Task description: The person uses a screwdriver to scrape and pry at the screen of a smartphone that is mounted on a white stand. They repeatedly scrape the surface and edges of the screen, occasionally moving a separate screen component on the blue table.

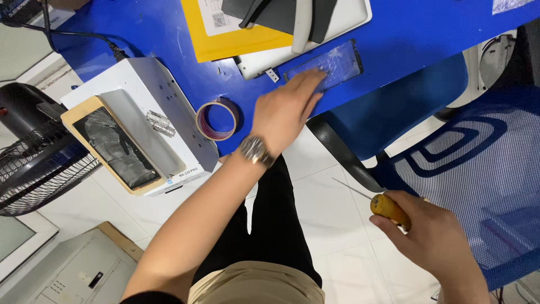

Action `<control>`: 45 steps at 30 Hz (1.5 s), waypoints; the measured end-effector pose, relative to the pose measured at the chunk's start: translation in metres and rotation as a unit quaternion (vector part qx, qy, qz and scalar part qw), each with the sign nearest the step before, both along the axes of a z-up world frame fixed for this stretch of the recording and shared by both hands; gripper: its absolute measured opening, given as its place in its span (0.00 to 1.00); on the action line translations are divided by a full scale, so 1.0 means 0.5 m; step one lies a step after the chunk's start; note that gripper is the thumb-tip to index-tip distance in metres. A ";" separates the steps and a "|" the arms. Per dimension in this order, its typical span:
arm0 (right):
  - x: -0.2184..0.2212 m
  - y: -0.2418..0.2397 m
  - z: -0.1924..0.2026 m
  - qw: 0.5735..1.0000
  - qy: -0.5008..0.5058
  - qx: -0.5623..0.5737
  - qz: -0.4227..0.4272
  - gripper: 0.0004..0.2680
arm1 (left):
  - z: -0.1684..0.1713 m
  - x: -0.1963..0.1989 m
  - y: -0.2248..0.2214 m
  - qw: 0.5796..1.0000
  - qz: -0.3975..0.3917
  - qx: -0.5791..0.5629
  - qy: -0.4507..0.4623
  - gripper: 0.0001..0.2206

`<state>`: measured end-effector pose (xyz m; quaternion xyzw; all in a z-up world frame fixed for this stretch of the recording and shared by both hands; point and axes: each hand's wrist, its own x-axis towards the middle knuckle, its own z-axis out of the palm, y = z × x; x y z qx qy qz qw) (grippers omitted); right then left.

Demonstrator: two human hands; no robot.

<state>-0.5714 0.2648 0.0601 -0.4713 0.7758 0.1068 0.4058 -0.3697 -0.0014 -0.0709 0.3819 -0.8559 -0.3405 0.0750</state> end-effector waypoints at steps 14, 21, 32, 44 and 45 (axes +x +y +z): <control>0.210 -0.265 -0.079 0.989 -0.019 -0.094 0.110 0.18 | 0.223 0.580 -0.013 0.981 0.114 -0.134 -0.085 0.22; 0.383 -0.442 -0.099 0.955 0.070 -0.095 0.272 0.23 | 0.195 0.653 0.002 0.961 0.062 -0.059 -0.262 0.34; 0.424 -0.518 -0.070 0.903 0.107 -0.147 0.388 0.17 | 0.192 0.669 -0.009 0.978 0.058 -0.069 -0.190 0.32; 0.413 -0.517 -0.071 0.888 0.090 -0.150 0.425 0.18 | 0.182 0.668 -0.010 0.981 0.068 -0.060 -0.171 0.28; 0.416 -0.520 -0.070 0.891 0.086 -0.138 0.424 0.19 | 0.182 0.668 -0.010 0.981 0.072 -0.060 -0.169 0.29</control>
